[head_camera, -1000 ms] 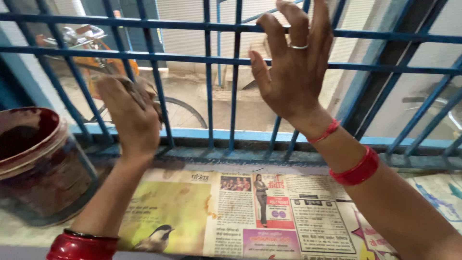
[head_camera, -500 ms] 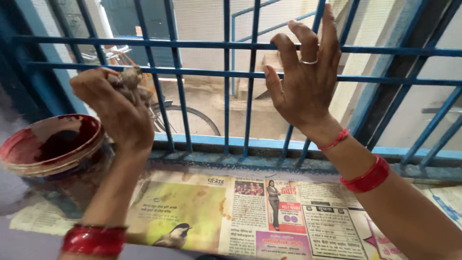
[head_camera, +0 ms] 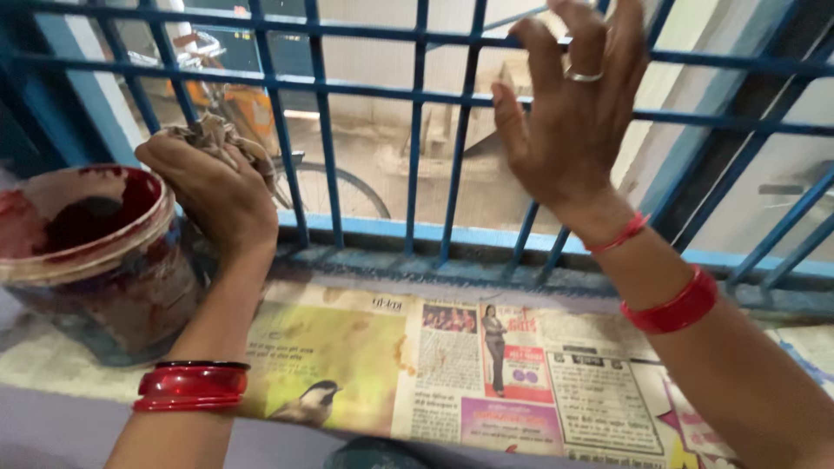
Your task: The person wipes the blue metal window grille with a cloth. They repeatedly rub the bars and mesh, occasionally dipping the cloth into a container of red liquid to re-saturate it.
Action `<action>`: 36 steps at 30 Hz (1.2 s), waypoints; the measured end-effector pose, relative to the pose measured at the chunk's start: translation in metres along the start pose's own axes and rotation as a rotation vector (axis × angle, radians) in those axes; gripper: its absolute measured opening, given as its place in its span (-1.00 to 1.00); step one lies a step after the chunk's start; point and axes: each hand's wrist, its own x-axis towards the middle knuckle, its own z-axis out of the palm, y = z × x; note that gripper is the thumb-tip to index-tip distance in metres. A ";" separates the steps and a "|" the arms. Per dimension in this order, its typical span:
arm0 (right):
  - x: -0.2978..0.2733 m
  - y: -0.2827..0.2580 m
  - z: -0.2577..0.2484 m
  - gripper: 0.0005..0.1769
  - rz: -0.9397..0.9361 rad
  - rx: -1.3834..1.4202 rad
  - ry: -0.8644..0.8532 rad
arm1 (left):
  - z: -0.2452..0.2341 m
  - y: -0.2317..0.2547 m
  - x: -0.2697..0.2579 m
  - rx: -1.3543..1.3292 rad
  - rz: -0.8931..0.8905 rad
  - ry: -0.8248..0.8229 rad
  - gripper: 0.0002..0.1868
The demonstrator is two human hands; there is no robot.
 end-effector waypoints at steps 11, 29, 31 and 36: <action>-0.004 0.000 0.005 -0.47 0.037 -0.017 -0.044 | 0.002 0.015 0.027 -0.045 0.244 0.175 -0.66; 0.001 -0.009 0.000 -0.51 0.081 0.065 -0.025 | -0.027 0.014 0.009 0.472 0.250 -0.332 -0.53; 0.005 -0.010 -0.002 -0.51 0.050 0.064 0.012 | -0.037 0.031 0.019 1.006 0.430 -0.471 -0.50; -0.001 -0.009 -0.011 -0.48 0.031 0.065 0.001 | -0.074 0.088 0.032 0.525 0.223 -0.735 -0.79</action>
